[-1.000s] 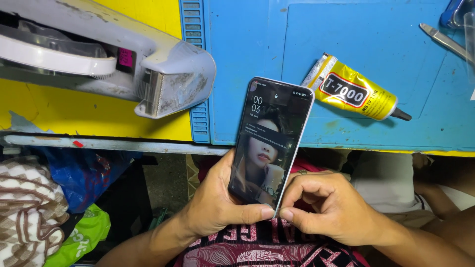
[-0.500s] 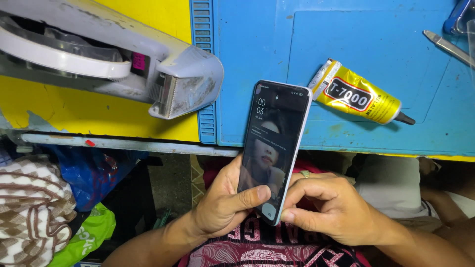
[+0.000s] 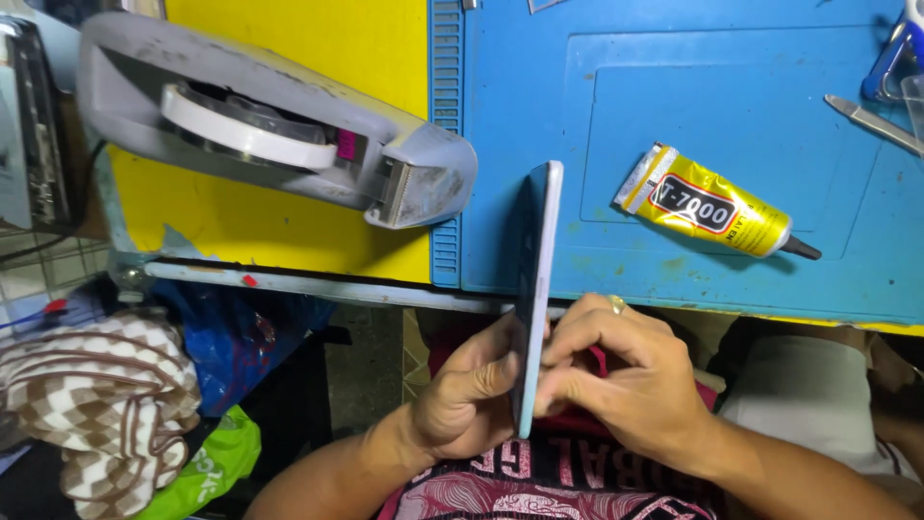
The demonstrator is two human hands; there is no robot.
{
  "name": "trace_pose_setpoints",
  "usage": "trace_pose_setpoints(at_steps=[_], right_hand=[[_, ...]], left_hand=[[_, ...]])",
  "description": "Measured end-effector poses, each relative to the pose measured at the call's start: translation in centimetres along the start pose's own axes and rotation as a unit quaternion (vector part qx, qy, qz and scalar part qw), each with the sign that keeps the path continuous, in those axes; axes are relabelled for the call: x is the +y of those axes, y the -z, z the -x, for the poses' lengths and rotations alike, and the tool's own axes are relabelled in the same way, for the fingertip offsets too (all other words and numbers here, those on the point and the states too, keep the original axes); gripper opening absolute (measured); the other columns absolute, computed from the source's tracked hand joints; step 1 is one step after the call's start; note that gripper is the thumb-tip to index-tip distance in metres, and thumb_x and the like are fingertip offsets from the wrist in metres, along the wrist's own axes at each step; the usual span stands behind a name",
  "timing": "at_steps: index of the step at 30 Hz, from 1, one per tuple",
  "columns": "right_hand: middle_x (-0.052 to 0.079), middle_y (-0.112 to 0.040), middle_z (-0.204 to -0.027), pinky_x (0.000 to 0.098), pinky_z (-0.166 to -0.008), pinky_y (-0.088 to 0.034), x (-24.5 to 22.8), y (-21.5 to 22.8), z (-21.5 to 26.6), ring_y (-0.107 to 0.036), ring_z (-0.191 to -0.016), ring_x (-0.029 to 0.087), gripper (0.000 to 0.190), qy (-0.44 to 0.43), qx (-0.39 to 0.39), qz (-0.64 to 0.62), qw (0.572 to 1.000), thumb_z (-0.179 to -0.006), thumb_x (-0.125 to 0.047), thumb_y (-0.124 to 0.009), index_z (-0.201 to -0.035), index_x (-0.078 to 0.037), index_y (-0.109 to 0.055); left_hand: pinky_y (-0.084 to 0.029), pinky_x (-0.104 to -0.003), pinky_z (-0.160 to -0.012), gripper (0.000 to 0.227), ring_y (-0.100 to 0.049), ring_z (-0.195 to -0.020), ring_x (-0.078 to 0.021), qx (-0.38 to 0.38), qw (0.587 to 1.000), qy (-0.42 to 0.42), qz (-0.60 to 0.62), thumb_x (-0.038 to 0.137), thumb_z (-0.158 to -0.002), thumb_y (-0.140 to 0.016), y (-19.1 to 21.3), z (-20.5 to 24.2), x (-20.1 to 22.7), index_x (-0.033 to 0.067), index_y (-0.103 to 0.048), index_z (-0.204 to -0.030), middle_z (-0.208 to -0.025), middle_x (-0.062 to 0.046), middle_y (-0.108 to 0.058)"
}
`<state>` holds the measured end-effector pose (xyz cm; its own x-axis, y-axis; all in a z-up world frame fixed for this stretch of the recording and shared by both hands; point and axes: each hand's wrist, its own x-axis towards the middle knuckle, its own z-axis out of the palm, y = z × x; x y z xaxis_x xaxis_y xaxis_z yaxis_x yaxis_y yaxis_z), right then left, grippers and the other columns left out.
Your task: The person holds a smartphone and applies glue from a tube to the edges of the device. They then use a tape dispenser to apply strips of clear tape along the phone's perimeter, pressing the tape down to secure it.
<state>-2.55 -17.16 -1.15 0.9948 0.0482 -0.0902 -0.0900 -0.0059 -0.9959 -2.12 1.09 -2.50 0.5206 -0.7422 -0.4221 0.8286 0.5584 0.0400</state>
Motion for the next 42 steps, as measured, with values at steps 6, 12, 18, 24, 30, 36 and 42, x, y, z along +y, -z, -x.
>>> trace_pose_setpoints(at_steps=[6,12,18,24,30,36,42], right_hand=[[0.001,-0.071,-0.082,0.0233,-0.075,-0.055,-0.2,0.2,-0.4,-0.067,-0.076,0.012,0.036,0.051,-0.032,0.009,0.998,-0.067,-0.02,-0.093,-0.094,-0.009,-0.071],[0.005,-0.071,-0.084,0.0224,-0.073,-0.053,-0.4,0.5,-0.5,-0.066,-0.075,0.012,0.013,-0.039,0.0,0.013,0.999,-0.089,-0.008,-0.074,-0.102,-0.007,-0.073],[0.014,-0.07,-0.126,0.0337,-0.101,-0.053,0.4,2.2,1.7,-0.067,-0.114,0.02,0.052,-0.152,0.062,-0.126,0.978,-0.096,-0.026,-0.061,-0.139,0.003,-0.056],[0.021,-0.071,-0.124,0.0388,-0.094,-0.061,1.0,2.5,2.9,-0.071,-0.11,0.027,0.047,-0.143,0.085,-0.207,0.964,-0.095,-0.017,-0.066,-0.136,0.004,-0.055],[0.018,-0.074,-0.11,0.036,-0.083,-0.062,1.5,2.7,4.6,-0.072,-0.096,0.023,0.043,-0.105,0.075,-0.22,0.967,-0.098,-0.016,-0.067,-0.134,0.005,-0.057],[0.024,-0.071,-0.124,0.039,-0.099,-0.06,0.1,2.7,5.0,-0.073,-0.112,0.03,0.04,-0.076,0.08,-0.19,0.976,-0.093,0.0,-0.068,-0.131,0.006,-0.061],[0.013,-0.077,-0.087,0.0258,-0.074,-0.062,-3.0,7.2,2.7,-0.073,-0.079,0.02,0.013,0.077,0.115,0.138,0.981,-0.092,-0.005,-0.064,-0.101,0.0,-0.072]], left_hand=[[-0.051,-0.023,-0.083,0.035,-0.059,-0.088,-0.0135,-0.017,0.999,0.004,0.04,0.018,-0.102,-0.067,0.4,0.2,0.2,0.003,-0.052,-0.129,-0.095,-0.006,-0.055],[-0.042,-0.032,-0.08,0.034,-0.054,-0.074,-0.0133,-0.004,1.0,-0.002,-0.01,0.022,-0.101,-0.068,0.7,-0.2,-0.1,0.0109,-0.051,-0.127,-0.089,-0.003,-0.052],[-0.043,-0.034,-0.113,0.057,-0.057,-0.126,-0.018,0.068,0.95,-0.08,-0.294,0.019,-0.096,-0.069,-1.9,-1.4,0.3,0.0004,-0.043,-0.144,-0.135,-0.011,-0.06],[-0.046,-0.035,-0.114,0.062,-0.061,-0.127,-0.0184,0.067,0.882,-0.07,-0.462,0.024,-0.097,-0.065,-3.3,-0.9,1.0,0.0016,-0.038,-0.148,-0.139,-0.012,-0.062],[-0.06,-0.039,-0.101,0.049,-0.07,-0.115,-0.0282,0.045,0.892,-0.114,-0.435,0.025,-0.097,-0.065,-4.4,-1.2,2.3,-0.0025,-0.05,-0.134,-0.125,-0.019,-0.069],[-0.059,-0.042,-0.093,0.047,-0.07,-0.109,-0.0318,0.112,0.968,-0.113,-0.196,0.015,-0.093,-0.069,-3.7,-3.6,0.9,-0.0055,-0.053,-0.132,-0.121,-0.024,-0.07],[-0.062,-0.05,-0.084,0.042,-0.071,-0.091,-0.03,0.119,0.988,-0.044,-0.089,0.016,-0.097,-0.065,-2.9,-4.3,1.0,-0.0028,-0.053,-0.133,-0.105,-0.02,-0.07]])
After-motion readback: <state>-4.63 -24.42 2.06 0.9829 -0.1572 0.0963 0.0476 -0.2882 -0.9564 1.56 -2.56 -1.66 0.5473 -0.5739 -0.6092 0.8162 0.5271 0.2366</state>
